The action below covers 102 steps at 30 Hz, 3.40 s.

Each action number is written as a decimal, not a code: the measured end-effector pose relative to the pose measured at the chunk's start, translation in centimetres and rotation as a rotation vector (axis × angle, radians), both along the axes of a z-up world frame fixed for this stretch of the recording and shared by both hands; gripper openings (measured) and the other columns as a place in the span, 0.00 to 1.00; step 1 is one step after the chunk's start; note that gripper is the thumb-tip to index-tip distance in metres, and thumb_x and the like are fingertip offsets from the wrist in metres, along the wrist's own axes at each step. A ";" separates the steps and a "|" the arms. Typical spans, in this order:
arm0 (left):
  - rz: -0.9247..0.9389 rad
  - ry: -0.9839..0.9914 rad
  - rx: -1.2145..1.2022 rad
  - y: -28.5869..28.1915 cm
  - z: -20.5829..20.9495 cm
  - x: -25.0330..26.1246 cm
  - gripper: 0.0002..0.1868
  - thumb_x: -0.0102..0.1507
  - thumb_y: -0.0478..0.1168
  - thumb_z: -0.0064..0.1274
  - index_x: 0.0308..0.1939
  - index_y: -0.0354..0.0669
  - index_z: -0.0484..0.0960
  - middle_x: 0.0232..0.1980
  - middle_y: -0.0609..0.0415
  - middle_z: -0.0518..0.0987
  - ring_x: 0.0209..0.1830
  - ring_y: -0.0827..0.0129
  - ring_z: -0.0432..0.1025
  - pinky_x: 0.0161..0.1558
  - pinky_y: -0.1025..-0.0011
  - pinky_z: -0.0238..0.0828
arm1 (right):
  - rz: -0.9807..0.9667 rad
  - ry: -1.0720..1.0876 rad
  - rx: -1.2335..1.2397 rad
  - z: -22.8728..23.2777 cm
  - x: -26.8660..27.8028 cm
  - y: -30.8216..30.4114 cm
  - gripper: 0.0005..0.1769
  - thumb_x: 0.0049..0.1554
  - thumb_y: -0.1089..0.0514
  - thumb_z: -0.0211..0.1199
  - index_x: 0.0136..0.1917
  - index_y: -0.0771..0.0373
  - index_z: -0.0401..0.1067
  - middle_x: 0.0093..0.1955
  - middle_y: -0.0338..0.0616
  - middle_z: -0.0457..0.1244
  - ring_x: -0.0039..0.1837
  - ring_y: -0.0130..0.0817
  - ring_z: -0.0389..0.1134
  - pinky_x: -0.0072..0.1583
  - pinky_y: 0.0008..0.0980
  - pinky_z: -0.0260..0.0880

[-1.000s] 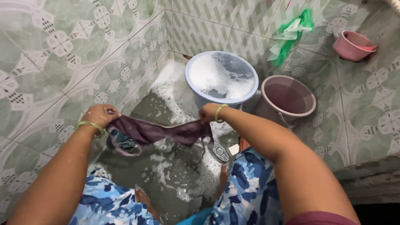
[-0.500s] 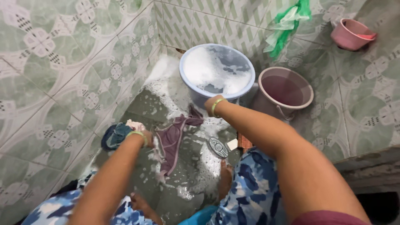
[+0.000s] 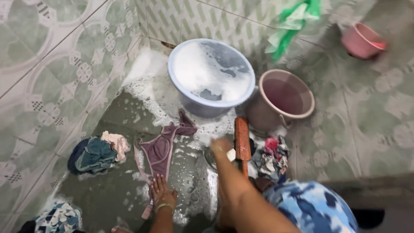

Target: The person washes various pieces of clothing by hand in a tiled room. They scrub a blue garment, a light pink cloth, a green item, and a purple garment using a bar of soap and a wooden washboard, rinsing them in a bucket of soapy water.

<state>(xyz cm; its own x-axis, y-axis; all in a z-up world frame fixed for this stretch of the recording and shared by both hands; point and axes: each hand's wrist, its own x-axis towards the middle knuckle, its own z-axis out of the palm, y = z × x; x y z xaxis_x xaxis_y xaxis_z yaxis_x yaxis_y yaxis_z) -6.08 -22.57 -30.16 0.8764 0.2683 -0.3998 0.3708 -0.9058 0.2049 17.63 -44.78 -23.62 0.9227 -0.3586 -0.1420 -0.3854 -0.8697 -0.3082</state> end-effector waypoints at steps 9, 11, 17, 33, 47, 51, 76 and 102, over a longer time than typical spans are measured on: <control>-0.106 0.400 -0.067 1.6 1.6 2.6 0.70 0.60 0.78 0.46 0.80 0.43 0.18 0.84 0.44 0.15 0.83 0.44 0.11 0.77 0.41 0.11 | -0.232 -0.107 0.107 -3.8 -1.0 -2.8 0.25 0.56 0.53 0.63 0.68 0.48 0.73 0.72 0.58 0.56 0.70 0.58 0.60 0.69 0.52 0.65; -0.110 0.421 -0.081 1.9 1.6 2.7 0.70 0.60 0.78 0.47 0.80 0.43 0.17 0.84 0.44 0.14 0.82 0.43 0.10 0.76 0.39 0.12 | -0.067 -0.087 0.088 -4.0 -0.2 -1.7 0.24 0.54 0.53 0.66 0.65 0.44 0.75 0.70 0.52 0.59 0.70 0.52 0.62 0.71 0.50 0.66; -0.101 0.401 -0.104 1.9 0.7 2.4 0.70 0.61 0.75 0.49 0.79 0.44 0.15 0.83 0.44 0.12 0.81 0.42 0.09 0.75 0.36 0.12 | 0.076 -0.037 -0.115 -4.8 4.1 2.0 0.35 0.49 0.48 0.72 0.69 0.42 0.68 0.77 0.48 0.51 0.76 0.54 0.52 0.73 0.53 0.57; -0.104 0.444 -0.175 2.6 2.4 2.8 0.72 0.59 0.73 0.55 0.79 0.43 0.16 0.83 0.43 0.12 0.82 0.40 0.09 0.75 0.36 0.11 | 0.281 0.106 -0.014 -4.1 10.0 2.5 0.49 0.52 0.42 0.70 0.79 0.58 0.54 0.80 0.55 0.50 0.79 0.58 0.52 0.75 0.46 0.57; -0.089 0.404 -0.198 2.5 2.5 2.4 0.74 0.57 0.73 0.58 0.79 0.43 0.17 0.83 0.43 0.15 0.82 0.40 0.11 0.75 0.35 0.11 | 1.083 -0.527 0.538 0.1 3.1 15.0 0.24 0.47 0.62 0.67 0.58 0.52 0.78 0.61 0.42 0.71 0.72 0.37 0.65 0.75 0.44 0.61; -0.052 0.374 -0.215 2.2 2.1 2.4 0.73 0.57 0.73 0.57 0.79 0.45 0.16 0.83 0.46 0.14 0.83 0.43 0.10 0.75 0.35 0.09 | 0.842 -1.024 0.101 9.7 12.0 10.6 0.18 0.56 0.69 0.65 0.56 0.50 0.75 0.63 0.38 0.68 0.71 0.36 0.64 0.71 0.47 0.58; -0.100 0.351 -0.228 2.8 1.6 2.0 0.76 0.53 0.71 0.65 0.80 0.46 0.23 0.85 0.45 0.21 0.83 0.38 0.17 0.76 0.32 0.16 | 0.682 0.253 0.278 -0.7 3.8 20.4 0.17 0.66 0.59 0.51 0.67 0.62 0.68 0.68 0.52 0.64 0.67 0.42 0.69 0.71 0.36 0.70; -0.166 0.486 -0.292 3.3 3.6 2.9 0.69 0.60 0.67 0.59 0.79 0.42 0.21 0.83 0.40 0.17 0.82 0.33 0.12 0.75 0.30 0.14 | 1.184 0.212 -0.499 -8.7 5.7 20.9 0.16 0.66 0.55 0.47 0.62 0.52 0.73 0.61 0.37 0.68 0.64 0.29 0.65 0.69 0.36 0.61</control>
<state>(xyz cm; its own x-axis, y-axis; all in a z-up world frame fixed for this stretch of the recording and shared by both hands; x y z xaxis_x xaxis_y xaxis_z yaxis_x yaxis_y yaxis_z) -3.20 -19.24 -26.53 0.5955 -0.0381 -0.8025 0.3424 -0.8916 0.2964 23.31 -23.88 -32.33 0.6890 0.5968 -0.4113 0.6892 -0.7151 0.1170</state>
